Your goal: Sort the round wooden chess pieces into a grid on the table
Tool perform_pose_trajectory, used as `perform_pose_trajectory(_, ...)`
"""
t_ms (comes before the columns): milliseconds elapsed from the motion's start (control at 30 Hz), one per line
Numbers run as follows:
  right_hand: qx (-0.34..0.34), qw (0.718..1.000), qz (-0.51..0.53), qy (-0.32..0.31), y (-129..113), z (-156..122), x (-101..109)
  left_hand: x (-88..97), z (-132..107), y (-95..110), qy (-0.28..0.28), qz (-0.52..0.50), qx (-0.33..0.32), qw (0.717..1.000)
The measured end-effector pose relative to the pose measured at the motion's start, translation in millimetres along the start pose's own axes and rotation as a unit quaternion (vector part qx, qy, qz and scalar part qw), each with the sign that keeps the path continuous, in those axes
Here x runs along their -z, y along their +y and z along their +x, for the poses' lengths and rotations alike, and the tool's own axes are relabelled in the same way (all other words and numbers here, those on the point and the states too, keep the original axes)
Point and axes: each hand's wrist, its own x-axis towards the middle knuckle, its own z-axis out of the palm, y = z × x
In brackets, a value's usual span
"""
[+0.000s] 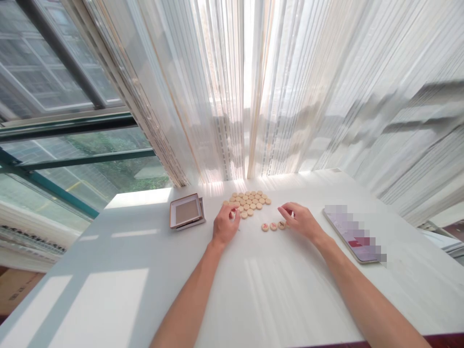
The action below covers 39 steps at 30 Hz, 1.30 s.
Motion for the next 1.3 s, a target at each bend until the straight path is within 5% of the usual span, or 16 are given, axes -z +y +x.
perform_pose_trajectory(233,0.056,0.998,0.025,0.012,-12,-5,-12,-3.7,-5,8,-0.064,0.071,-0.032,0.995)
perform_pose_trajectory(500,0.108,0.994,0.026,-0.012,-22,-9,-23,-7.1,-3,7,-0.069,0.121,-0.068,0.988)
perform_pose_trajectory(900,0.114,0.993,0.023,-0.001,-21,-8,-24,-8.3,-2,8,-0.067,0.162,-0.085,0.981)
perform_pose_trajectory(1300,0.117,0.993,0.025,0.009,-24,-9,-21,3.4,-10,24,-0.135,0.195,-0.119,0.964)
